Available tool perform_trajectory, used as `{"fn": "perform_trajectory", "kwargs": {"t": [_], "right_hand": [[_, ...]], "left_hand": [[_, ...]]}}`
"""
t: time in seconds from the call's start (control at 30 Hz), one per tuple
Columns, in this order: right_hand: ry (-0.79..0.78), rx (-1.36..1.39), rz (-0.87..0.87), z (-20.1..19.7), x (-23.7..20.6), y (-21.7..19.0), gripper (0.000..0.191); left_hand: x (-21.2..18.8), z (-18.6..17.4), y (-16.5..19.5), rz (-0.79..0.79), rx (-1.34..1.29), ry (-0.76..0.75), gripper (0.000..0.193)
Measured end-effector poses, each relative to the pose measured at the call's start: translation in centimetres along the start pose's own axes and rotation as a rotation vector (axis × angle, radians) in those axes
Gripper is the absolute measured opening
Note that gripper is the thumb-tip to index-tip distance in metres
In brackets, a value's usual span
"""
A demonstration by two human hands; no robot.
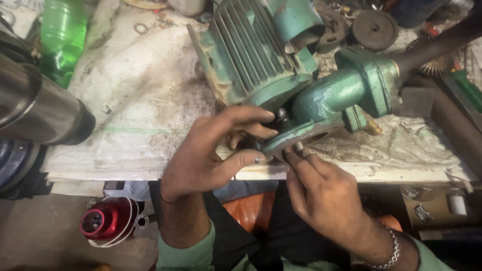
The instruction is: The person works on a green electric motor and pump assembly on a cluttered workbench, threading and tightening bolts into the pump flange by hand. They hold the flange steady with one hand while turning fasteners with the other, occasionally picking up a small block-shaped tool to tap or tighten a bolt, and continue fastening around the flange.
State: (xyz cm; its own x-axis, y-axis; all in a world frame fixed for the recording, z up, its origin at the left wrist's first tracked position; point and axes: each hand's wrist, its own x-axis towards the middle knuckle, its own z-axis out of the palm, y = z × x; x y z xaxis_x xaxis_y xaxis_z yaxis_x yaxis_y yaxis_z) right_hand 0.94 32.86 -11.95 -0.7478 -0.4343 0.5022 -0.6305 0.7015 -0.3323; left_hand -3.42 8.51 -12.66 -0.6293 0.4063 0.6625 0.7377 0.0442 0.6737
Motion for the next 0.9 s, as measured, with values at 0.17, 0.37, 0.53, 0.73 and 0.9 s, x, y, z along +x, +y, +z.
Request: {"fn": "perform_trajectory", "kwargs": {"t": [0.17, 0.37, 0.53, 0.73, 0.9], "right_hand": [[-0.071, 0.472, 0.125, 0.2, -0.5, 0.8, 0.023], [-0.051, 0.058, 0.071, 0.6, -1.1, 2.0, 0.029], [-0.106, 0.264, 0.2, 0.7, -1.6, 2.0, 0.03], [-0.075, 0.267, 0.051, -0.7, -1.2, 1.1, 0.03], [0.008, -0.097, 0.031, -0.8, -1.3, 1.0, 0.035]], "left_hand": [[-0.3, 0.6, -0.2, -0.001, -0.004, 0.014, 0.057], [0.0, 1.1, -0.8, -0.02, -0.018, -0.001, 0.057], [-0.1, 1.4, -0.5, -0.033, -0.043, -0.005, 0.057], [-0.2, 1.3, 0.2, -0.062, -0.058, -0.003, 0.059], [0.2, 1.4, 0.4, -0.024, -0.055, -0.03, 0.058]]}}
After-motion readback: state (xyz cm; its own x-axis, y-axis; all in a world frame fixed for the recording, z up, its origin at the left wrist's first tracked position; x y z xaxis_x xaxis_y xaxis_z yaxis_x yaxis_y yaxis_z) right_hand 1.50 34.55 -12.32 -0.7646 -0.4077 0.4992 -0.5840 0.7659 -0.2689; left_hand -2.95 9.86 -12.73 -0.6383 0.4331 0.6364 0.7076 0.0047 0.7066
